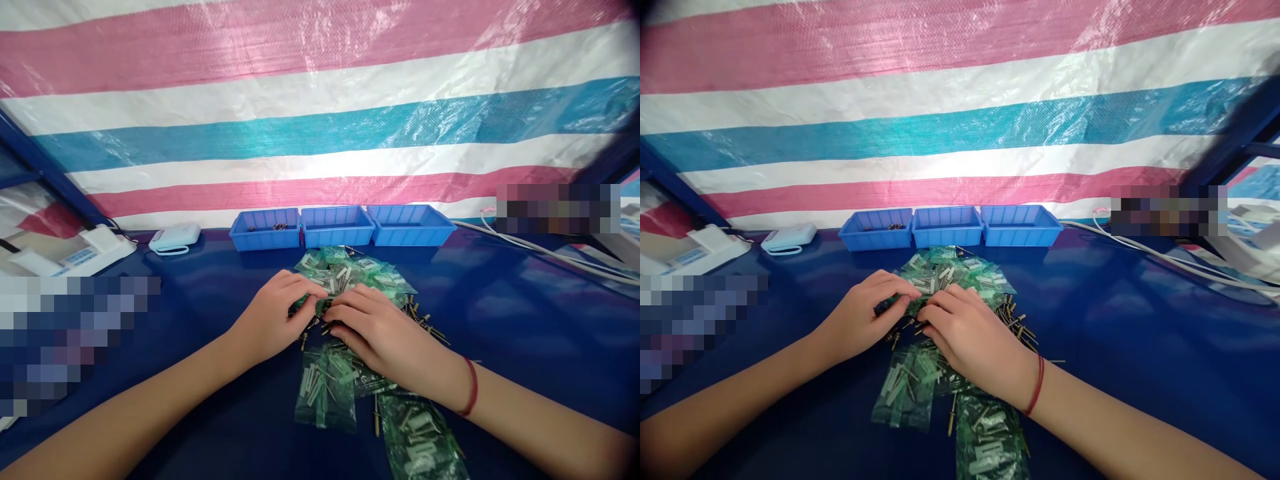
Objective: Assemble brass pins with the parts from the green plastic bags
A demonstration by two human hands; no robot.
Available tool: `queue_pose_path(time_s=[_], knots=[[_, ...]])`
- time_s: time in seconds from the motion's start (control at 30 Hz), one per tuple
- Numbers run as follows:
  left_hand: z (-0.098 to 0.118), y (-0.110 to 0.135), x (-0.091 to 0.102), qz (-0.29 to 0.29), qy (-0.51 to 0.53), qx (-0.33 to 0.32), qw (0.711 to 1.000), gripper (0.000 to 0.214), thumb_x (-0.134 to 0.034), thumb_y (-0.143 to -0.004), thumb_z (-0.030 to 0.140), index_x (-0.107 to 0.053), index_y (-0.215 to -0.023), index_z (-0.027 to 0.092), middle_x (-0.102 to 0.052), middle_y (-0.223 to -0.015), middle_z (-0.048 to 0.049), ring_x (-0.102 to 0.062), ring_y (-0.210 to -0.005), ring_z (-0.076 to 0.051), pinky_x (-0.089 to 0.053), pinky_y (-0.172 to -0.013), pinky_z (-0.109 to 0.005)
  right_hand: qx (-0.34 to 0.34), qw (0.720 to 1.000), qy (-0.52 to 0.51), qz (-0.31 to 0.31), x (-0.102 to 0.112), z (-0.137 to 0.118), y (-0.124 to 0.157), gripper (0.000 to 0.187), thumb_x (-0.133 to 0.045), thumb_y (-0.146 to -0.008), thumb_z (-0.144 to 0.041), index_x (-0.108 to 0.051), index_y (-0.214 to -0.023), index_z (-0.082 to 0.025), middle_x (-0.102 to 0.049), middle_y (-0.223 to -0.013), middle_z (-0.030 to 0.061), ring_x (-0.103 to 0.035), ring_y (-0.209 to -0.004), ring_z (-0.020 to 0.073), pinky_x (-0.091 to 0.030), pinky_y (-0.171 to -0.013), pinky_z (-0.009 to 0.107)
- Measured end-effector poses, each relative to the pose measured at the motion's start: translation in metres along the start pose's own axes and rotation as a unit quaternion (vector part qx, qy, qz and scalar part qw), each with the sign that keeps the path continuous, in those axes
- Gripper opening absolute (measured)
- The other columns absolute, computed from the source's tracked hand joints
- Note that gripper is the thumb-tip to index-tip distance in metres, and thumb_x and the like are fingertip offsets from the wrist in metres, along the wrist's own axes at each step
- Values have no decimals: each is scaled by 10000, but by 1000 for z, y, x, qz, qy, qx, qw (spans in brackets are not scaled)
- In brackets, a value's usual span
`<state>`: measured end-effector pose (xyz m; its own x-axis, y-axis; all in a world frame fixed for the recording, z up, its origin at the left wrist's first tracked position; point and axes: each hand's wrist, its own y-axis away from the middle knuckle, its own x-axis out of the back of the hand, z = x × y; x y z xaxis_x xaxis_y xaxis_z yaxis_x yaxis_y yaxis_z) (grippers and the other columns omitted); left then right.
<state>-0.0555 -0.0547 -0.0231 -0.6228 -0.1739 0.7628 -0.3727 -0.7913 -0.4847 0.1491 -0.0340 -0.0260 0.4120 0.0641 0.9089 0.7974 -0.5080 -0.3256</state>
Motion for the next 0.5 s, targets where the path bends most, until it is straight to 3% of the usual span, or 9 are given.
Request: queue_pose_path(time_s=[0.3, 0.5], knots=[[1, 1, 0, -10, -10, -8, 1000, 198, -504, -886, 108, -666, -957, 196, -710, -926, -26, -589, -867, -178, -477, -798, -317, -35, 999, 3, -7, -2, -3, 3, 137, -467, -933, -150, -603, -939, -170, -599, -914, 73, -533, -847, 214, -459, -764, 383], [-1, 1, -2, -21, -9, -12, 1000, 209, -494, -890, 105, -660, -980, 197, -702, -943, -28, -581, -867, -176, -474, -799, -317, -20, 1000, 21, 10, -2, -1, 3, 190, -469, -923, -142, -625, -1022, -184, -602, -917, 79, -549, -862, 219, -462, -779, 387]])
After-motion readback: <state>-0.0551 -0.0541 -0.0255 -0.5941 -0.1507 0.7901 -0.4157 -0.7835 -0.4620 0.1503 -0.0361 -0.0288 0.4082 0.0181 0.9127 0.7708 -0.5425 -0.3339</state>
